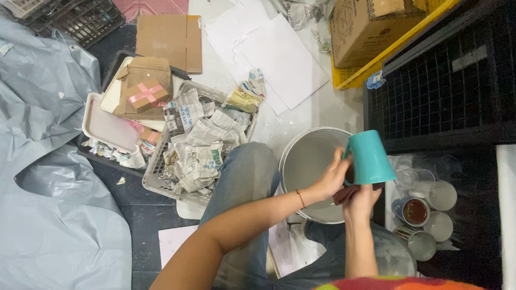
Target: The person washes and dries various glassware and a mug using a cloth. They rinse items in a bucket of water, wipe them dry, and place them on a nearby shelf.
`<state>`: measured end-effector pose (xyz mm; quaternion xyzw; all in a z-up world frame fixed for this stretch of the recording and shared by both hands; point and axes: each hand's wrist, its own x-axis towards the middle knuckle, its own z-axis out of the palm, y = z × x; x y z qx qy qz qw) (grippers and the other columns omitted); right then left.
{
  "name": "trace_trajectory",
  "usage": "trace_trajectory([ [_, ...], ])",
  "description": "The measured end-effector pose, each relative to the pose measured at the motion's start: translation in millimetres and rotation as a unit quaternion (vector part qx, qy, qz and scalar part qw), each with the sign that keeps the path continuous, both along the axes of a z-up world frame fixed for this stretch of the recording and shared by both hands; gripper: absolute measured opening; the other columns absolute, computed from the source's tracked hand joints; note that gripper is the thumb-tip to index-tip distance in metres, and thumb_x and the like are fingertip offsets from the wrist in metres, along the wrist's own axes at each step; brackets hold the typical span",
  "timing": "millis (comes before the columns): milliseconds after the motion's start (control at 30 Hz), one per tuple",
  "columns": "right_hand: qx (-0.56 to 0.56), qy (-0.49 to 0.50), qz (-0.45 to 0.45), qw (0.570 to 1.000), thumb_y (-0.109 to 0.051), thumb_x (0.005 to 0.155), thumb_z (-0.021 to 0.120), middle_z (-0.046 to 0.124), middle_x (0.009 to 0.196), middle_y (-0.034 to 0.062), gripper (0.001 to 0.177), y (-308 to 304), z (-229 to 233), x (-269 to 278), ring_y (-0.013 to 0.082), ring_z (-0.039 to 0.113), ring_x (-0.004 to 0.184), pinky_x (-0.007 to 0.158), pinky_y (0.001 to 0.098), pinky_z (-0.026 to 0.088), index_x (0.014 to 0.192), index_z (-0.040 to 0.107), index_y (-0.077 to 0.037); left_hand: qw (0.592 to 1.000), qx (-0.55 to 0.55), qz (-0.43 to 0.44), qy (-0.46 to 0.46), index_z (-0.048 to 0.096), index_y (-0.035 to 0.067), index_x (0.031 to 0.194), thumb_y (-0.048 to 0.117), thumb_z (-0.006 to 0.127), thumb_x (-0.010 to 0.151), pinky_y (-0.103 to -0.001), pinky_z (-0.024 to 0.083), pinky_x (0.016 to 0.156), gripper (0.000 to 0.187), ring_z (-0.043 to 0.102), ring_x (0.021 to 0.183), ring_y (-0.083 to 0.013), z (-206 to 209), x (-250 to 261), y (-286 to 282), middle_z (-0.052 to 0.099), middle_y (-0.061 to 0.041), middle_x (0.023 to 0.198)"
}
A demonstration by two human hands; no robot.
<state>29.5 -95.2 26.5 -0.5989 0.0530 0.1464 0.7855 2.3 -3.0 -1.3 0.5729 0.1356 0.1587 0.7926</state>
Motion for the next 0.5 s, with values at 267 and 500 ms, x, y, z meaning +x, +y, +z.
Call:
trace_trajectory([
  [267, -0.12, -0.162, -0.14, 0.97, -0.013, 0.104, 0.07, 0.065, 0.119, 0.0068, 0.033, 8.0, 6.2, 8.5, 0.0157, 0.066, 0.103, 0.087, 0.0307, 0.055, 0.127, 0.05, 0.002, 0.955, -0.211, -0.158, 0.14, 0.052, -0.003, 0.131, 0.047, 0.038, 0.106, -0.049, 0.06, 0.077, 0.058, 0.067, 0.101, -0.0269, -6.8, 1.6, -10.6, 0.064, -0.017, 0.117],
  [500, -0.213, -0.254, -0.119, 0.936, -0.006, 0.106, 0.068, 0.063, 0.119, 0.0073, 0.028, 21.6, -4.1, 0.6, 0.0149, 0.062, 0.103, 0.088, 0.0289, 0.052, 0.128, 0.053, 0.002, 0.981, 0.149, -0.017, 0.126, 0.049, -0.006, 0.112, 0.024, 0.033, 0.108, -0.059, 0.049, 0.071, 0.034, 0.065, 0.081, -0.0528, -8.0, -9.1, -13.2, 0.065, -0.036, 0.083],
])
